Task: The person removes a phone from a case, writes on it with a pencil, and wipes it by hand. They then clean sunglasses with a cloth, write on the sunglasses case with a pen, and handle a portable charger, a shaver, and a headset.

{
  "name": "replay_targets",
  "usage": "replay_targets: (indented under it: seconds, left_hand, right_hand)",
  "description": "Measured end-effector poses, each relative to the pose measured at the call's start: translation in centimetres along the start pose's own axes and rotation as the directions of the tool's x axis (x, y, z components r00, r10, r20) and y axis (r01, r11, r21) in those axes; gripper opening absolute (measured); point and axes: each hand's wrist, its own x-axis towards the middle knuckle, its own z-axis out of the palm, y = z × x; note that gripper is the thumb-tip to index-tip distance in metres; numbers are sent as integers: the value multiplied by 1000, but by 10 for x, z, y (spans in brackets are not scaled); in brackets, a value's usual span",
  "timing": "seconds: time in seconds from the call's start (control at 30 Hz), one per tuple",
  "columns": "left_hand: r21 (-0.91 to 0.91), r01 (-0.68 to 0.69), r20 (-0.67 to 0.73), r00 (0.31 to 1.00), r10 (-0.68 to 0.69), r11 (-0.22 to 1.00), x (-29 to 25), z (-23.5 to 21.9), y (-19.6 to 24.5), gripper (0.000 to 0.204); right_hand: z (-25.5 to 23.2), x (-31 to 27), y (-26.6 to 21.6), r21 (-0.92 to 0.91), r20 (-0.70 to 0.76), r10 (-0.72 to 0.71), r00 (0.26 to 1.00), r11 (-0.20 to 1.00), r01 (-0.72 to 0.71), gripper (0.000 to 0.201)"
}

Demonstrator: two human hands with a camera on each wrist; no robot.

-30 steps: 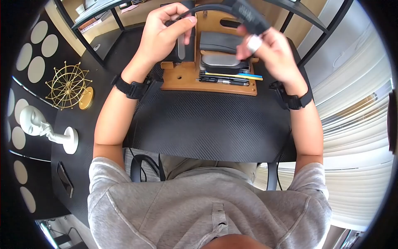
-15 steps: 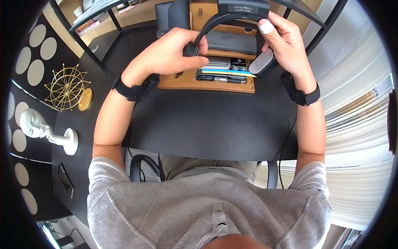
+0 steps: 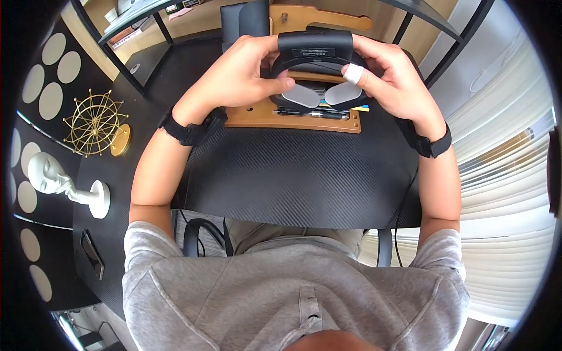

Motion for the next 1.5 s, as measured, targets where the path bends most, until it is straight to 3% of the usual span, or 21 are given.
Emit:
replay_targets:
  seconds: [0.13, 0.23, 0.27, 0.33, 0.4, 0.5, 0.57, 0.7, 0.8, 0.9, 1.07, 1.1, 1.17, 1.27, 1.4, 1.5]
  left_hand:
    - [-169, -82, -61, 996, 73, 982, -1, 6, 4, 32]
    - [-270, -228, -292, 945, 146, 935, -2, 13, 24, 31]
    - [-356, -143, -231, 971, 61, 924, -7, 9, 33, 40]
    - [-340, -171, -245, 966, 88, 925, -12, 5, 51, 44]
    - [-300, -218, -244, 959, 146, 929, -14, 7, 50, 57]
    - [-470, -20, -139, 989, -52, 882, -18, 8, 64, 64]
    - [-255, -108, -121, 990, 79, 961, -20, 9, 61, 76]
    - [-290, -110, -68, 993, 94, 951, -22, 12, 63, 72]
    - [-270, -161, -103, 985, 137, 949, -22, 14, 58, 62]
    - [-267, -91, -49, 995, 81, 959, -22, 9, 62, 55]
    - [-313, 57, 69, 997, -37, 948, -20, 2, 66, 47]
    - [-258, -33, 11, 999, 37, 966, -19, 3, 64, 43]
    - [-133, -202, -91, 977, 191, 970, -18, 7, 56, 37]
    - [-43, -320, -160, 937, 310, 946, -16, 7, 52, 37]
    - [-82, -342, -204, 925, 320, 936, -16, 7, 54, 38]
    - [-57, -360, -249, 908, 336, 931, -14, 6, 54, 39]
  right_hand:
    - [6, -1, -6, 62, -28, -53, 998, 997, 55, 35]
    - [6, -4, -31, 52, -13, 58, 998, 997, -57, 30]
    - [11, -5, -35, 62, -22, -11, 1000, 998, 12, 29]
    - [20, -5, -41, 17, -33, -127, 991, 992, 128, 31]
    - [23, -9, -57, 87, 25, -9, 1000, 996, 7, 35]
    - [25, -10, -42, -64, -41, -99, 994, 993, 96, 38]
    - [20, -11, -35, -126, -44, -59, 997, 991, 53, 42]
    - [13, -11, -41, -113, -29, 39, 999, 993, -42, 47]
    - [16, -11, -40, -132, -52, -39, 998, 991, 32, 46]
    - [19, -12, -39, -37, -45, -19, 999, 999, 17, 44]
    - [15, -14, -35, -50, -9, -4, 1000, 999, 3, 41]
    - [14, -13, -35, -35, -7, 33, 999, 999, -33, 40]
    - [15, -11, -31, 0, -21, -32, 999, 999, 33, 36]
    - [13, -9, -31, 10, -10, -102, 995, 995, 103, 32]
    - [8, -7, -32, -16, 1, -158, 987, 987, 158, 32]
    - [21, 0, -34, -101, -214, -303, 929, 953, 287, 37]
